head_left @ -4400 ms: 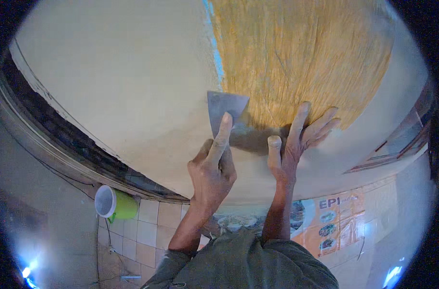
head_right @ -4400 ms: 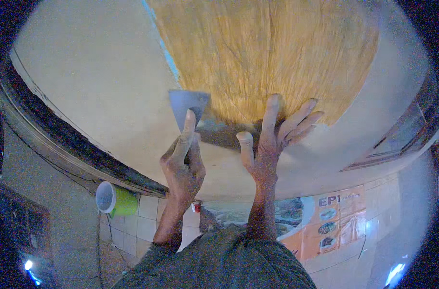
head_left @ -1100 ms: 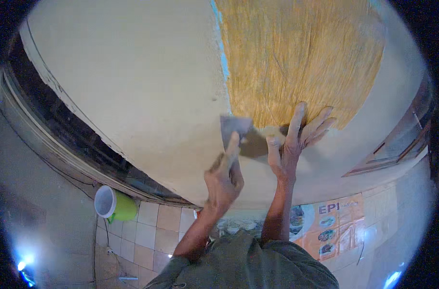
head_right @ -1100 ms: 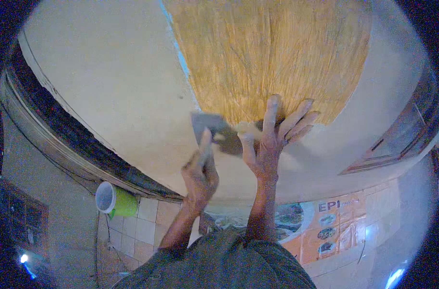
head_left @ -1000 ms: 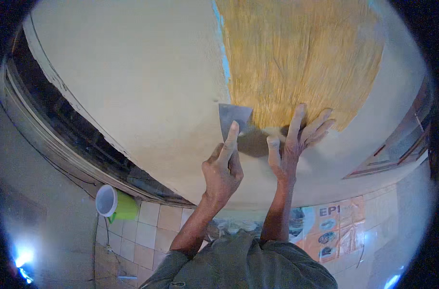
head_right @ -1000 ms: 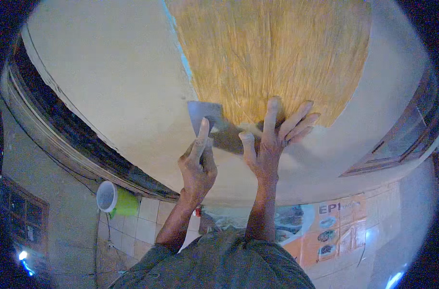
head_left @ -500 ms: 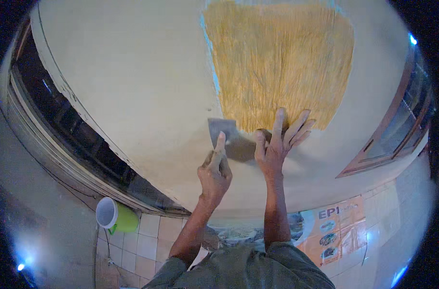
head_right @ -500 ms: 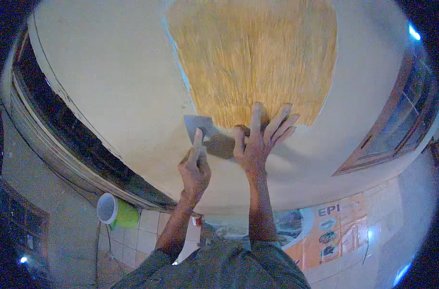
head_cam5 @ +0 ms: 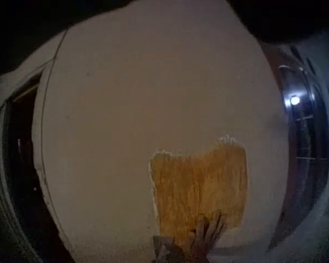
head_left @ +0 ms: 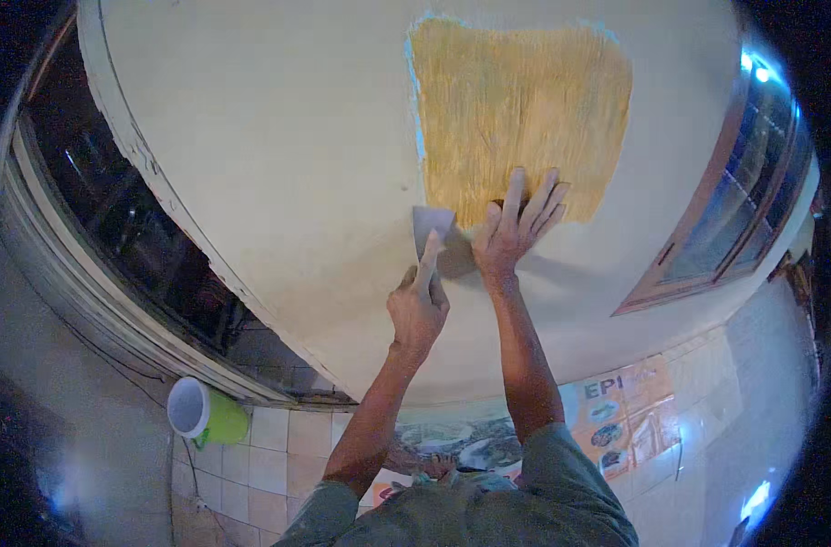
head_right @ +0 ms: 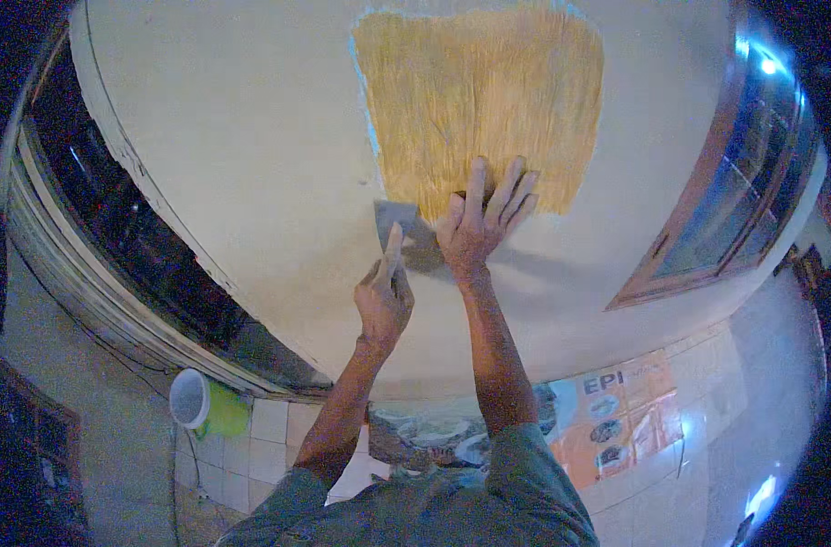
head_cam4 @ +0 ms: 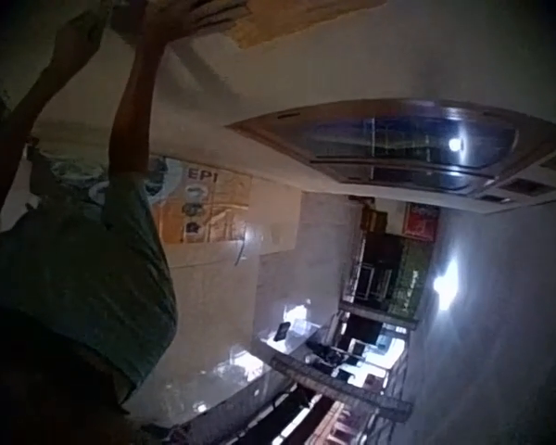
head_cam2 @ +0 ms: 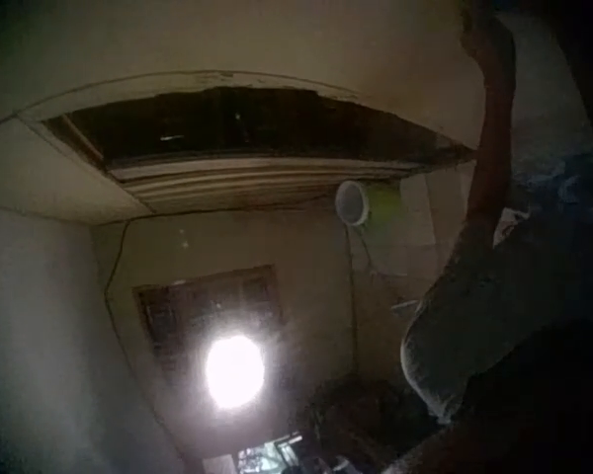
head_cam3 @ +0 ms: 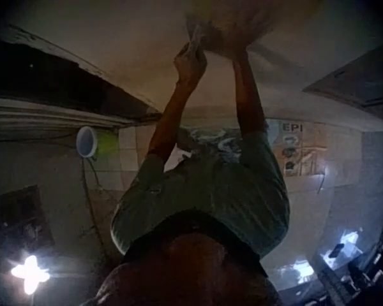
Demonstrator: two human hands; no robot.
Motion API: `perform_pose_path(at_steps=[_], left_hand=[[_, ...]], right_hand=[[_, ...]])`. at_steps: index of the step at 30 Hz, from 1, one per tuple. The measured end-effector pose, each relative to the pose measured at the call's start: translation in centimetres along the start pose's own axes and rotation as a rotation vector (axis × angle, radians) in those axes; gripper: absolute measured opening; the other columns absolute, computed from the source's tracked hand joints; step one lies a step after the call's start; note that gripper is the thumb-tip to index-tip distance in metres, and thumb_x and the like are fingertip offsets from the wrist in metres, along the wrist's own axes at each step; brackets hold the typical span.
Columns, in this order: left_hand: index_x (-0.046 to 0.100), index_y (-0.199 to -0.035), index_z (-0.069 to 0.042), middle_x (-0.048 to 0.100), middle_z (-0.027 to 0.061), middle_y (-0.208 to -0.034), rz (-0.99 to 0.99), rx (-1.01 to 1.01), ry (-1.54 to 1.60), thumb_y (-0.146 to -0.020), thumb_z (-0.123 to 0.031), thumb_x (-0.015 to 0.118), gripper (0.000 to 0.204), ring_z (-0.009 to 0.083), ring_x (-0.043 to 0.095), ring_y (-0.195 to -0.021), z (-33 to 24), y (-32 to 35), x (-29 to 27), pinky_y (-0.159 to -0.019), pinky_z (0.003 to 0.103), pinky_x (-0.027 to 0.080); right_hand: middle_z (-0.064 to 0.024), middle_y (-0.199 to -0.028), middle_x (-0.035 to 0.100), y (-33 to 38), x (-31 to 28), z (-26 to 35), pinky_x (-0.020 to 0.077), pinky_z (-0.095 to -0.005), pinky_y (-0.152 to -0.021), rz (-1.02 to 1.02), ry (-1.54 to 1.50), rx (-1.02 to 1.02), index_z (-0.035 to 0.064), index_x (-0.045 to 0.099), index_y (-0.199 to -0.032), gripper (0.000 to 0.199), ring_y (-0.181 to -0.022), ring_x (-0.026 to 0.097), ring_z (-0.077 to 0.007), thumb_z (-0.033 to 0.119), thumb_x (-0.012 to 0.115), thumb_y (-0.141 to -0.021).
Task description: Scraping a patch of yellow filler or old paint from a white wall using a putty knife.
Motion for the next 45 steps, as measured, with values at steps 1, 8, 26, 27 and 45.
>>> perform_pose_path(at_steps=[1,8,26,27,45], left_hand=[[0.044,-0.152,-0.025,0.061,0.0125,-0.075,-0.005,-0.003,0.01,-0.087,0.0,0.061,0.072,0.0314,0.062,-0.058,0.5,1.2,0.5,-0.052,0.043,0.049],[0.047,-0.149,-0.025,0.06,0.0149,-0.07,0.116,-0.104,0.025,-0.092,-0.006,0.06,0.062,0.0333,0.061,-0.057,0.8,5.8,1.2,-0.053,0.043,0.048],[0.049,-0.13,-0.006,0.069,0.0167,-0.098,0.672,-0.471,0.468,-0.092,-0.019,0.064,0.043,0.0319,0.068,-0.081,1.7,5.5,-2.4,-0.076,0.044,0.054],[0.042,-0.14,-0.011,0.069,0.0165,-0.104,0.735,-0.251,0.204,-0.09,-0.019,0.068,0.057,0.0351,0.067,-0.083,1.2,4.5,-3.8,-0.079,0.046,0.054],[0.043,-0.153,-0.028,0.021,0.0169,-0.165,-0.204,0.364,-0.467,-0.097,-0.051,0.049,0.061,0.0423,0.01,-0.153,5.0,-9.4,-3.5,-0.119,0.064,0.001]], right_hand=[[-0.0275,-0.162,0.018,0.1,0.1,0.1,0.0066,-0.0648,-0.117,-0.006,-0.015,0.01,0.0072,0.045,-0.149,0.054,-0.149,0.01,-0.052,0.031,0.038,-0.102],[-0.0301,-0.159,0.023,2.8,-2.9,1.6,0.0129,-0.0624,-0.118,0.172,-0.166,0.079,0.0051,0.045,-0.148,0.052,-0.148,0.016,-0.0509,0.023,0.044,-0.099],[-0.0104,-0.086,0.07,12.3,-5.7,5.0,0.0508,-0.0319,-0.075,0.562,-0.893,0.941,0.0091,0.053,-0.144,0.05,-0.076,0.063,-0.0173,0.006,0.056,-0.095],[-0.0148,-0.087,0.07,12.2,-6.1,4.4,0.0511,-0.0342,-0.072,0.489,-0.681,0.734,0.0112,0.054,-0.144,0.05,-0.075,0.065,-0.0235,0.005,0.058,-0.094],[-0.025,-0.086,0.064,9.5,-3.3,5.5,0.0487,-0.0441,-0.062,0.302,-0.401,0.221,0.0109,0.056,-0.141,0.049,-0.067,0.058,-0.0391,0.0,0.058,-0.094]])
Point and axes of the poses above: each hand's wrist, its own y-axis away from the middle knuckle, its own x-axis out of the palm, z = x × y, the point moved 3 cm from there along -y, towards the middle knuckle
